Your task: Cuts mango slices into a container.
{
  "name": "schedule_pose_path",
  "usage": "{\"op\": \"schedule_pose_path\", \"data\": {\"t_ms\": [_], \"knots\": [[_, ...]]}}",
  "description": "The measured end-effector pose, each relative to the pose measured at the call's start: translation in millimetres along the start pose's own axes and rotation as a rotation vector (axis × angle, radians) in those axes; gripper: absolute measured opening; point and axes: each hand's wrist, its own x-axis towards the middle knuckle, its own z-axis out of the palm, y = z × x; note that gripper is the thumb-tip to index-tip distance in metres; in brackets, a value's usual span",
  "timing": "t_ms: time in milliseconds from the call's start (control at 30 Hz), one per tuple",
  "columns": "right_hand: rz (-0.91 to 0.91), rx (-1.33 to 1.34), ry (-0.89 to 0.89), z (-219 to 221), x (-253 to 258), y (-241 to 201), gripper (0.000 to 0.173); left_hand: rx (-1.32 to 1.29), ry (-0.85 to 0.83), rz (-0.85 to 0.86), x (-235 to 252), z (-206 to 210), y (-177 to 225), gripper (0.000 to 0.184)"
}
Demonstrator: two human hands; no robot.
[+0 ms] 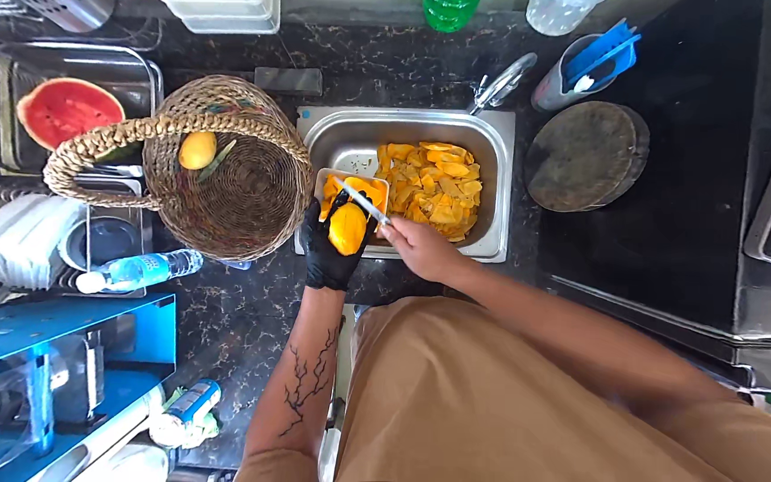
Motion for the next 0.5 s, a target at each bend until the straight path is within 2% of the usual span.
{"op": "schedule_pose_path", "data": {"t_ms": [67,133,233,400,500], "knots": [[0.056,0.113,-0.039,-0.5,-0.2,0.9,0.044,0.016,0.171,0.059,11.4,-8.3,-0.7,0.033],[0.108,0.04,-0.065,4.4,-2.7,0.1,0.049,0.006,0.199,0.052,18.6,-19.9,-0.8,0.022],[0.124,-0.159,-0.025,11.0,-6.1,2.2,0.046,-0.06,0.178,0.005,23.6,-18.3,-2.8,0.022],[0.072,-0.184,-0.021,9.6,-0.9,7.4,0.043,-0.025,0.216,-0.044,23.8,-9.5,-1.5,0.019],[0.026,-0.205,-0.024,9.3,4.7,12.7,0.042,-0.072,0.217,-0.103,24.3,-7.6,-0.4,0.023]]}}
